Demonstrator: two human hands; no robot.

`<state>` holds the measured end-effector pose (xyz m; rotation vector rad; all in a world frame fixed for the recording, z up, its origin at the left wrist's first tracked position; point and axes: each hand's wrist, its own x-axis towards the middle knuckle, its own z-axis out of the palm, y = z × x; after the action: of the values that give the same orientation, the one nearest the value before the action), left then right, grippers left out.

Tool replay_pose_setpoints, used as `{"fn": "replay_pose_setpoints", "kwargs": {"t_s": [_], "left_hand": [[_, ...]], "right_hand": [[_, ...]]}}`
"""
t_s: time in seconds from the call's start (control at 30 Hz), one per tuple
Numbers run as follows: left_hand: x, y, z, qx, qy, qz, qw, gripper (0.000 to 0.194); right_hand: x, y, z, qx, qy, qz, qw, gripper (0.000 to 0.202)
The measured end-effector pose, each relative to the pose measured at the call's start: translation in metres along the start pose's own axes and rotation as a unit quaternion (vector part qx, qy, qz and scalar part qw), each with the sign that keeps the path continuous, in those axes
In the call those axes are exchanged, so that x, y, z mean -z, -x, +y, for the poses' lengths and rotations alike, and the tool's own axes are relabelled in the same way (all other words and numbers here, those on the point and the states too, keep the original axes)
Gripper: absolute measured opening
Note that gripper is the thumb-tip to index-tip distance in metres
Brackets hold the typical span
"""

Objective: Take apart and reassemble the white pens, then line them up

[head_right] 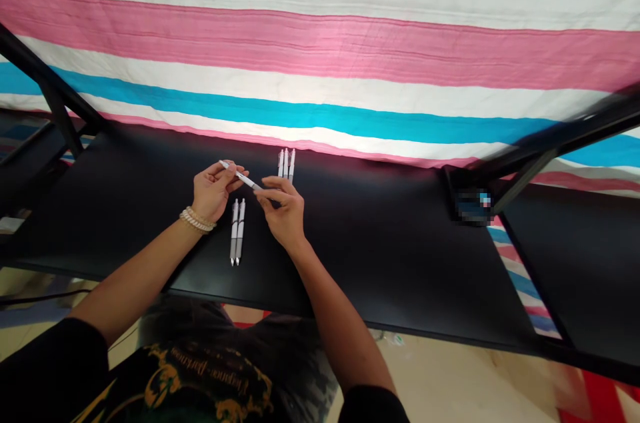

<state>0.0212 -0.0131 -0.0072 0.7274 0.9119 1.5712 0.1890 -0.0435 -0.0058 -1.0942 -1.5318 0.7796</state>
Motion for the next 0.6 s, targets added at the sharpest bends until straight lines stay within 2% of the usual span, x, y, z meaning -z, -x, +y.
{"fn": "replay_pose_setpoints", "kwargs": {"t_s": [0.13,0.23,0.33,0.5,0.6], "left_hand": [[0.0034,-0.0036,-0.0004,0.003,-0.001,0.003,1.0,0.039],[0.0044,-0.0045,-0.0002,0.0,0.002,0.001,1.0,0.039],[0.0043,-0.0041,0.0003,-0.003,0.009,-0.001,1.0,0.039],[0.0034,-0.0035,0.0019,0.001,0.009,0.003,1.0,0.039],[0.0026,-0.0029,0.0022,0.0,0.01,0.005,1.0,0.04]], "right_hand": [[0.0003,-0.0013,0.0015,-0.065,-0.065,-0.026,0.995,0.025],[-0.0008,-0.0009,0.0049,-0.042,-0.069,-0.02,0.997,0.023],[-0.0022,-0.0002,0.0072,-0.07,-0.099,-0.027,0.992,0.032],[-0.0033,-0.0003,0.0075,-0.046,-0.088,-0.024,0.995,0.026],[-0.0035,-0.0006,0.0067,-0.063,-0.103,-0.025,0.992,0.027]]}}
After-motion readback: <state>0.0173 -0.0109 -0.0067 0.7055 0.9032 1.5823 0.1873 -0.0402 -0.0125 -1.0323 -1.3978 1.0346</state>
